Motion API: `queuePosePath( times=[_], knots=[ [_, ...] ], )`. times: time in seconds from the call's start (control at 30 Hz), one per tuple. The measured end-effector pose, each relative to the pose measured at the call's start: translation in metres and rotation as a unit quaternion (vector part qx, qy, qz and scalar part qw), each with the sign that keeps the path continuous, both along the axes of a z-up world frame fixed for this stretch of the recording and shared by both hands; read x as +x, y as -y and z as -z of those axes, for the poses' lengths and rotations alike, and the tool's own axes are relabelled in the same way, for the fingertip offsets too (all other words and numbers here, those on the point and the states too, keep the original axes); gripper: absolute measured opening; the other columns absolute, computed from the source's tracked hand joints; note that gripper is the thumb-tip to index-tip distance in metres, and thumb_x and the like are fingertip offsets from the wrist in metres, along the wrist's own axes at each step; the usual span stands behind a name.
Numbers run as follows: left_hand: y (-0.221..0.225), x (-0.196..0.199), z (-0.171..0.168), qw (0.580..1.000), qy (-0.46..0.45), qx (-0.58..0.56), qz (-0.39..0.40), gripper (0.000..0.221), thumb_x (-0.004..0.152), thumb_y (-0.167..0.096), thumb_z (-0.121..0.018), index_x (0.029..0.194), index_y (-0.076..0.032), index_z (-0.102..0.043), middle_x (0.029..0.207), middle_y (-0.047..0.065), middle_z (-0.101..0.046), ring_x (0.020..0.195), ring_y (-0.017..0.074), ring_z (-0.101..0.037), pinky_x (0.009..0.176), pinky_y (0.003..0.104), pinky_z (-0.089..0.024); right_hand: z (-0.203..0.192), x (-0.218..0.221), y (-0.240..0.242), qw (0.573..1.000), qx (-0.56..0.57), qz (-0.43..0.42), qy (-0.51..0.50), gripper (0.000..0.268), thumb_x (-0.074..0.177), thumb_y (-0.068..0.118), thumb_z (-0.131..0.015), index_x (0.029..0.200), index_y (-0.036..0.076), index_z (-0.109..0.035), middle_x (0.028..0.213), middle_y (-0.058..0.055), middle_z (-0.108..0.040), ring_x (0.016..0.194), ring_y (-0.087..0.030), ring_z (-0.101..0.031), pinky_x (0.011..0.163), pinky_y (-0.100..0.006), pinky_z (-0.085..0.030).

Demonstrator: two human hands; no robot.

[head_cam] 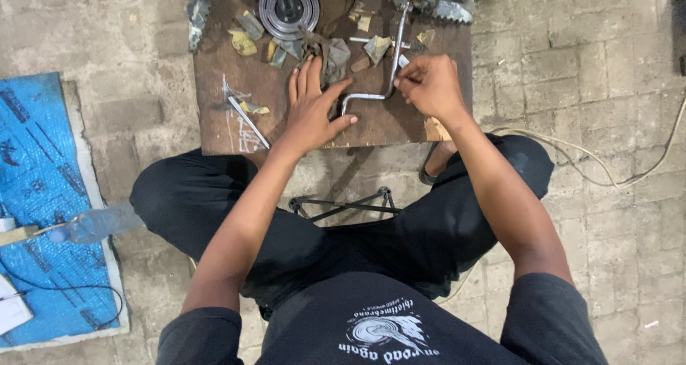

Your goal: The person works on a mechanical assembly by hand on a wooden surface, using a cloth to wipe down components and then fitting a small pin into a hole on a metal rod.

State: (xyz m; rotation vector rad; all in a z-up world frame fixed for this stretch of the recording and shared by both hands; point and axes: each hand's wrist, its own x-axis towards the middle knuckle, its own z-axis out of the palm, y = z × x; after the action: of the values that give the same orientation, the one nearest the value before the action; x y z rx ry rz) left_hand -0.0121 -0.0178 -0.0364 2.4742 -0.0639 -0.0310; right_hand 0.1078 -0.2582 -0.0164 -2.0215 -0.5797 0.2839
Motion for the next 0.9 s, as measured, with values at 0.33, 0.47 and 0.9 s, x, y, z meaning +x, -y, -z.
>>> queuePosePath(
  times=[0.33,0.47,0.9],
  knots=[
    [-0.003,0.005,-0.002,1.000,-0.014,0.015,0.011,0.061,0.092,-0.044,-0.078,0.145,-0.021,-0.059,0.165,0.027,-0.015,0.156,0.0429,-0.001,0.125,0.059,0.004,0.006,0.007,-0.005,0.999,-0.004,-0.008,-0.050,0.010,0.084,-0.010,-0.074,0.093,-0.007,-0.074,0.066,-0.018,-0.069,0.050,-0.022,-0.069,0.048,-0.033,-0.051],
    [-0.002,0.003,0.008,0.999,-0.001,0.039,0.032,0.059,0.094,-0.052,-0.070,0.145,-0.024,-0.060,0.164,0.030,-0.013,0.154,0.0473,-0.002,0.122,0.064,0.000,-0.004,0.005,-0.004,0.991,-0.104,-0.032,-0.073,0.001,0.090,-0.001,-0.078,0.090,-0.001,-0.077,0.070,-0.013,-0.073,0.055,-0.018,-0.071,0.055,-0.031,-0.059],
    [-0.006,0.004,0.005,0.998,-0.031,0.012,0.054,0.052,0.099,-0.046,-0.069,0.147,-0.029,-0.058,0.166,0.029,-0.006,0.155,0.0450,0.008,0.121,0.064,0.009,0.012,-0.008,-0.008,0.994,0.009,0.039,-0.106,0.014,0.084,-0.009,-0.075,0.097,-0.012,-0.072,0.076,-0.022,-0.070,0.054,-0.023,-0.071,0.049,-0.033,-0.057]
  ],
)
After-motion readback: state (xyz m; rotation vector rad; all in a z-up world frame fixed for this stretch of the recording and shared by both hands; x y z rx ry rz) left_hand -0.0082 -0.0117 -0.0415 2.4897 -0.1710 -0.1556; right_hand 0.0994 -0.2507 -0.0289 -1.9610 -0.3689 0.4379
